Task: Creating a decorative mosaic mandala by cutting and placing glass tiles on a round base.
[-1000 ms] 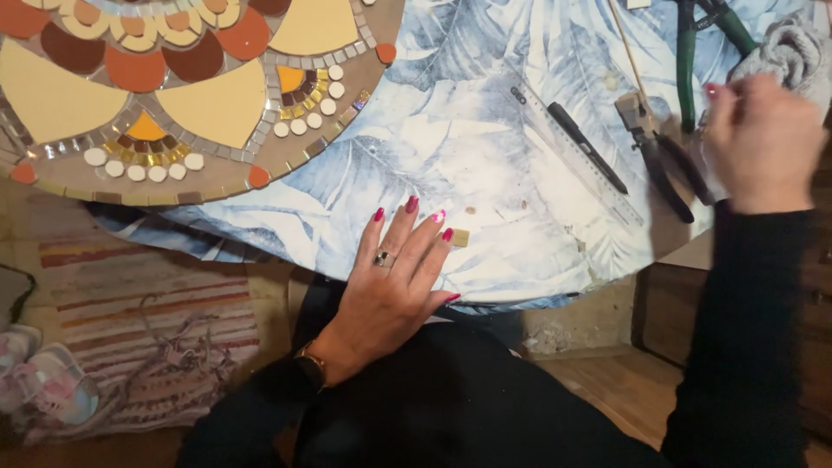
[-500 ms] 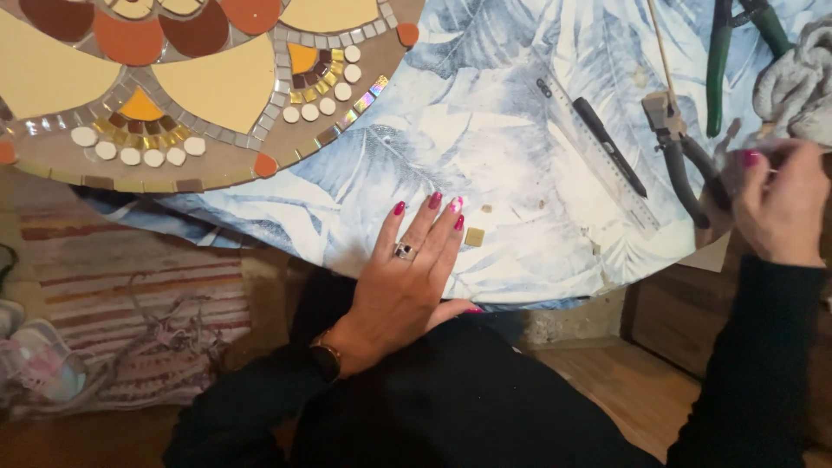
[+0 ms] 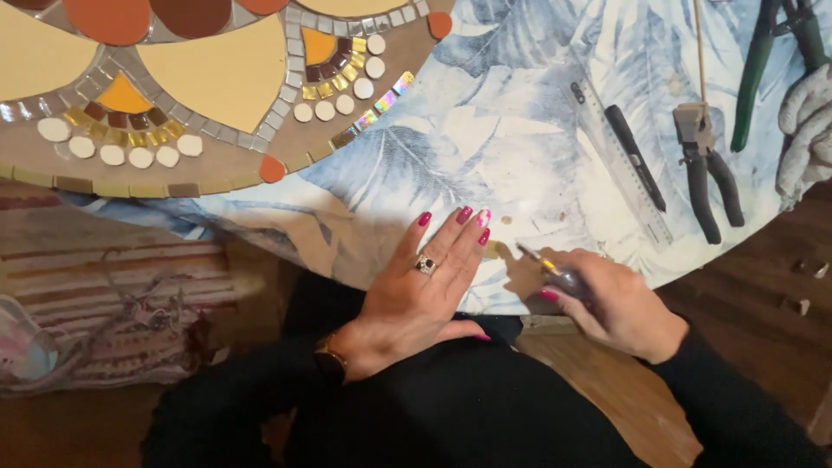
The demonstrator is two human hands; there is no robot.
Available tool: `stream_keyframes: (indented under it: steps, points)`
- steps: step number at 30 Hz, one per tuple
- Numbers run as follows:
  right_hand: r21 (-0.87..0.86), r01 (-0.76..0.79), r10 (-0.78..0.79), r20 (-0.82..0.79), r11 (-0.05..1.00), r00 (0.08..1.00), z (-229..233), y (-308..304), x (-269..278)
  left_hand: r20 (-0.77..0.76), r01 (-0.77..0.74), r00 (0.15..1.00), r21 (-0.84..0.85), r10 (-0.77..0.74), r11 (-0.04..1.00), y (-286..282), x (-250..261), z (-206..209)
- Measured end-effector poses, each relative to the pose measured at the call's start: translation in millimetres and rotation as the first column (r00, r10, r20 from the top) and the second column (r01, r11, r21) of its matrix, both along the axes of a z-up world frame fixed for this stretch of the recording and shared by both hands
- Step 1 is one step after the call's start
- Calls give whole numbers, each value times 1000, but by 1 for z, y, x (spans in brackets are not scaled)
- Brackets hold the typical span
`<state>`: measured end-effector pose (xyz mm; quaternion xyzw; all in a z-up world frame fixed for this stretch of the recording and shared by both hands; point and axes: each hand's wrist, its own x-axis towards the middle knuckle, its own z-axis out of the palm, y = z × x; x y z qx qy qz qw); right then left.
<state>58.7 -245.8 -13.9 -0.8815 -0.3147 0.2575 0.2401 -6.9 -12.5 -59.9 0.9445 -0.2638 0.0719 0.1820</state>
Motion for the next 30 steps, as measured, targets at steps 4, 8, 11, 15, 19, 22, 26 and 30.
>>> stream_keyframes:
  steps: [4,8,11,15,19,22,26,30]
  points:
    - [-45,-95,98,70,994,993,-1,9,6,46,-22,999,146,16,989,-1,-1,-8]
    - [-38,-102,105,95,994,990,-5,10,9,79,-43,997,230,25,972,0,-1,-9]
    - [-12,-137,138,119,990,983,-10,10,11,59,-30,998,257,15,966,0,1,-9]
    - [-29,-139,141,155,990,978,-11,13,11,91,-52,996,294,26,954,1,0,-11]
    - [-68,-174,185,202,982,962,-14,10,10,99,-51,995,257,26,965,2,1,-11]
    - [-57,-163,171,194,985,966,-16,10,10,84,-45,996,250,25,967,3,1,-10]
    - [-76,-168,179,181,983,967,-18,10,10,58,-49,998,172,39,984,4,1,-11]
    - [-104,-167,184,186,980,965,-20,8,10,46,-38,998,138,32,990,5,1,-12]
